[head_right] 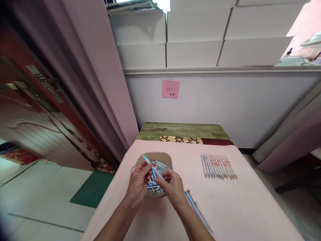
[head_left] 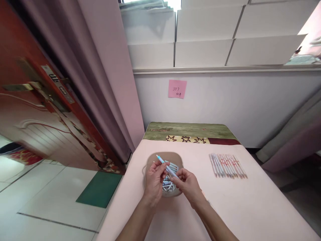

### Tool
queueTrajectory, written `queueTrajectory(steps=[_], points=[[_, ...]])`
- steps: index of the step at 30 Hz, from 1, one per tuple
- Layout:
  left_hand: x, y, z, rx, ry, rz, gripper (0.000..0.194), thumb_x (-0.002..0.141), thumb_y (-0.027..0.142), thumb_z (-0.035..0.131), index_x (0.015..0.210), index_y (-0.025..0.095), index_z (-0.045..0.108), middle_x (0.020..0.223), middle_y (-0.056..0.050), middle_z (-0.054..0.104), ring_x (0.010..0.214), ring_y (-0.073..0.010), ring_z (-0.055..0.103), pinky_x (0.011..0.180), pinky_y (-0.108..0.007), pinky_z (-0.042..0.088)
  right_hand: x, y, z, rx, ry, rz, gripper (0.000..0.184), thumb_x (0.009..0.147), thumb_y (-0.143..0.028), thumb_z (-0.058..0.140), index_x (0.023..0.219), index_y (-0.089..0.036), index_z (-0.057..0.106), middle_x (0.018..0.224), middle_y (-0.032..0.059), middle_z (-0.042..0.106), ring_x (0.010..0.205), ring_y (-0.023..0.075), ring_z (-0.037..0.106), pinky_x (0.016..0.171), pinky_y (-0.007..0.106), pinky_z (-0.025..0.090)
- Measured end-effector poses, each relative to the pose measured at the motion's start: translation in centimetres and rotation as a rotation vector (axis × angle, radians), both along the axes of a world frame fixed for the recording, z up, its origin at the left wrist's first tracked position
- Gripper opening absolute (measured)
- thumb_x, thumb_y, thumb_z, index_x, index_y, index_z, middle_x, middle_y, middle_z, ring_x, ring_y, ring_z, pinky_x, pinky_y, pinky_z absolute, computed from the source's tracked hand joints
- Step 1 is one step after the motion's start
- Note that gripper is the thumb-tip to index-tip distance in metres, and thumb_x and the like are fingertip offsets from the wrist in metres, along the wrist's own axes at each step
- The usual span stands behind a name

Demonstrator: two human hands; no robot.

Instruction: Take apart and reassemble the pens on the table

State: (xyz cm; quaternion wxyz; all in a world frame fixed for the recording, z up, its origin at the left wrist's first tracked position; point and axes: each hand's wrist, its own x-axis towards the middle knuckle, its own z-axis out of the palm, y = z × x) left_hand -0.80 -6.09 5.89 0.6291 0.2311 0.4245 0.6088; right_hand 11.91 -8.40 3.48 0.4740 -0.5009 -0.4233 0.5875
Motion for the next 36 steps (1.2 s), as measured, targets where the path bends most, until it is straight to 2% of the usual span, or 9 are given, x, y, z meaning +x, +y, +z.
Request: queueTrajectory(steps=[3,7,9,13,17,25,28,33,36], points=[[0.1,0.1,0.0,0.0,-0.009,0.053,0.031,0.059,0.025,0.082,0.082,0.012,0.066,0.068,0.001,0.064,0.047,-0.0012,0.041,0.043,-0.013,0.034,-0.1,0.0,-0.1,0.042,-0.071,-0.038,0.042,0.062,-0.051,0.077,0.07,-0.018,0.053,0.051,-0.0072,0.047,0.047,0.0077,0.039,0.044,0.02,0.029],[-0.3,0.3,0.1,0.024,0.002,0.059,0.03,0.063,0.027,0.08,0.085,0.013,0.067,0.069,0.001,0.064,0.048,-0.0016,0.041,0.045,-0.013,0.035,0.0,-0.2,0.0,-0.048,-0.019,0.098,0.048,0.08,-0.065,0.05,0.076,-0.018,0.056,0.044,-0.0085,0.038,0.037,0.0075,0.029,0.038,0.021,0.02],[-0.9,0.5,0.0,0.051,0.076,0.079,0.029,0.065,0.03,0.078,0.086,0.014,0.066,0.07,0.001,0.065,0.047,-0.0027,0.041,0.046,-0.015,0.035,0.5,-0.3,0.2,0.011,-0.117,0.071,0.046,0.081,-0.062,0.051,0.076,-0.017,0.061,0.047,-0.0055,0.044,0.041,0.0092,0.035,0.042,0.022,0.025],[-3.0,0.6,-0.7,0.206,0.535,0.086,0.021,0.069,0.032,0.074,0.084,0.019,0.066,0.071,0.001,0.066,0.055,-0.0091,0.051,0.055,-0.02,0.041,2.1,-0.3,0.8,0.249,-0.611,-0.092,0.022,0.079,-0.042,0.061,0.081,-0.021,0.068,0.075,0.0021,0.067,0.064,0.0158,0.056,0.058,0.025,0.038],[-4.5,0.2,-1.9,0.257,0.965,0.027,0.012,0.072,0.032,0.07,0.08,0.022,0.069,0.069,0.001,0.066,0.058,-0.0134,0.053,0.059,-0.024,0.041,3.2,-0.1,1.4,0.303,-0.862,-0.064,0.014,0.078,-0.034,0.062,0.084,-0.027,0.072,0.083,0.0012,0.071,0.07,0.0176,0.062,0.062,0.026,0.041],[-4.1,-0.2,-2.2,0.283,0.975,-0.002,0.011,0.072,0.032,0.067,0.079,0.024,0.07,0.077,-0.002,0.069,0.067,-0.0179,0.057,0.066,-0.027,0.044,1.9,-0.1,3.5,0.473,-0.771,-0.197,0.023,0.086,-0.032,0.051,0.096,-0.023,0.069,0.091,0.0044,0.07,0.077,0.0171,0.064,0.067,0.024,0.046],[-4.4,0.0,-2.4,0.271,0.961,0.019,0.014,0.073,0.033,0.066,0.082,0.023,0.069,0.077,-0.002,0.069,0.067,-0.0175,0.058,0.066,-0.026,0.044,1.7,0.0,3.0,0.523,-0.769,-0.235,0.023,0.088,-0.032,0.05,0.099,-0.022,0.067,0.094,0.0059,0.069,0.079,0.0168,0.063,0.069,0.024,0.046],[-5.2,0.1,-2.7,0.233,1.006,0.044,0.016,0.071,0.036,0.067,0.08,0.023,0.068,0.07,0.0,0.067,0.06,-0.016,0.054,0.061,-0.025,0.042,2.0,0.3,1.2,0.438,-0.997,-0.098,0.018,0.084,-0.032,0.055,0.09,-0.026,0.071,0.085,0.0015,0.071,0.067,0.0152,0.063,0.063,0.025,0.041],[-5.2,0.1,-2.9,0.238,1.025,0.036,0.016,0.072,0.036,0.066,0.079,0.022,0.066,0.071,0.001,0.066,0.059,-0.0151,0.053,0.059,-0.024,0.041,2.2,0.3,1.3,0.43,-1.025,-0.1,0.017,0.084,-0.032,0.055,0.091,-0.027,0.071,0.088,0.0006,0.072,0.068,0.0147,0.063,0.063,0.024,0.04]])
